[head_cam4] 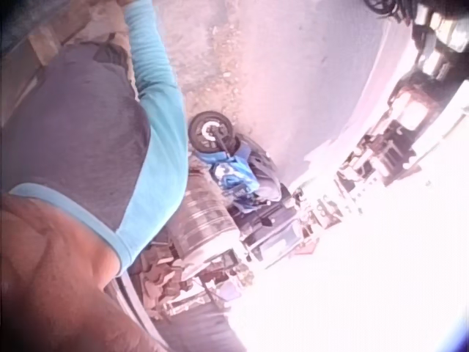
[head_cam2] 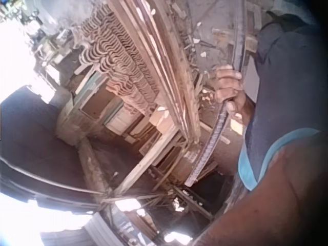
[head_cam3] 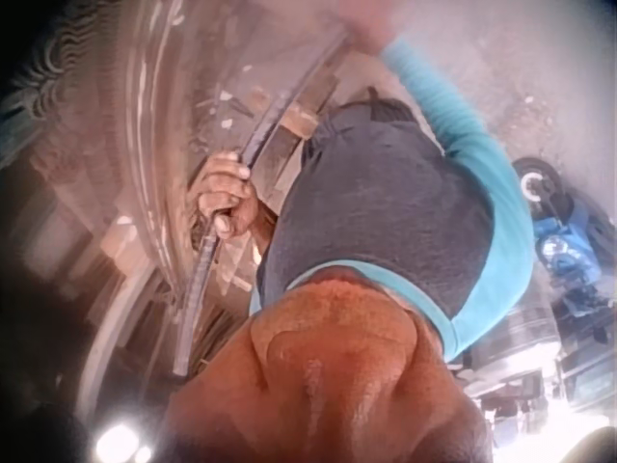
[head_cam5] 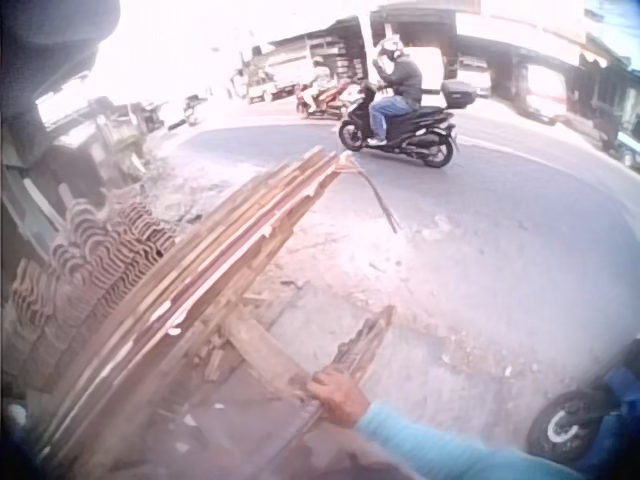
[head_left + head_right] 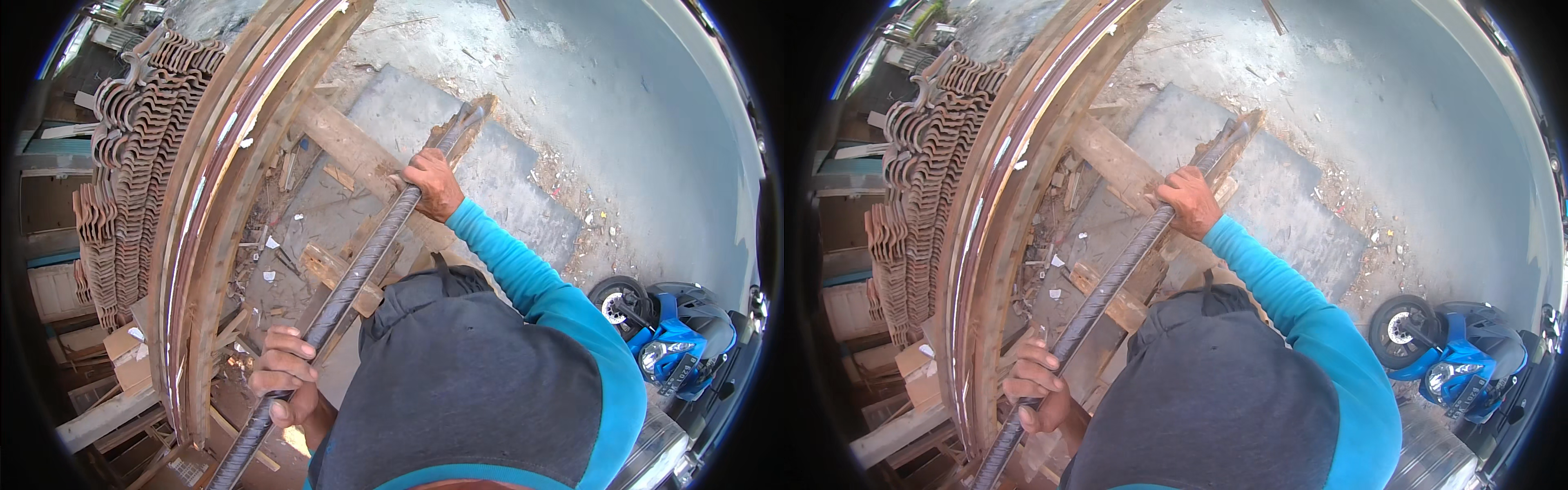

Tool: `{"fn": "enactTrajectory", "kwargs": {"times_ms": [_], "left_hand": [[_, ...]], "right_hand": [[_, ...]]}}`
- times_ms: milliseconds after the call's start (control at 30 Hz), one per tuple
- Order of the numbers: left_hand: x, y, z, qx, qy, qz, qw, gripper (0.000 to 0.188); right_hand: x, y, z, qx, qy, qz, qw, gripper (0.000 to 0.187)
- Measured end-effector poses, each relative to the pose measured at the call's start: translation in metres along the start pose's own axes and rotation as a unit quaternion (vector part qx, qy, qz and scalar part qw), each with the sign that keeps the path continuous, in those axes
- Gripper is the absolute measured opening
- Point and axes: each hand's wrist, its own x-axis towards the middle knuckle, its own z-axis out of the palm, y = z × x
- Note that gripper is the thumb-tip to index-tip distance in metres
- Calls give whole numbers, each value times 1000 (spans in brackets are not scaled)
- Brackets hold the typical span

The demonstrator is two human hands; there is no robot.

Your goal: The person taps wooden pieces attached to a frame using a hammer, then pries the wood blocks and planks apart using a pry bar before handling the separated board by hand.

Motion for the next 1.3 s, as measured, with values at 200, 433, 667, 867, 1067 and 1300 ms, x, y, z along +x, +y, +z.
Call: {"fn": "enactTrajectory", "kwargs": {"times_ms": [200, 433, 667, 867, 1067, 1300], "left_hand": [[-77, 2, -4, 20, 66, -113, 991, 46], [-72, 9, 6, 0, 124, -131, 984, 48], [-35, -9, -12, -126, 171, -132, 968, 41], [-82, -52, -56, -165, 208, -235, 935, 35], [-122, -77, -78, -235, 201, -303, 901, 30], [-113, -68, -77, -205, 123, -279, 930, 29]], "right_hand": [[-16, 2, 6, -15, 9, -39, 999, 25], [-9, 16, -5, -33, -112, -83, 990, 25], [10, 20, -5, -48, -176, -98, 978, 32], [8, 10, 10, -104, -198, -82, 971, 35], [1, 0, 14, -147, -249, -23, 957, 38], [17, -69, 21, -42, -330, -115, 936, 50]]}}
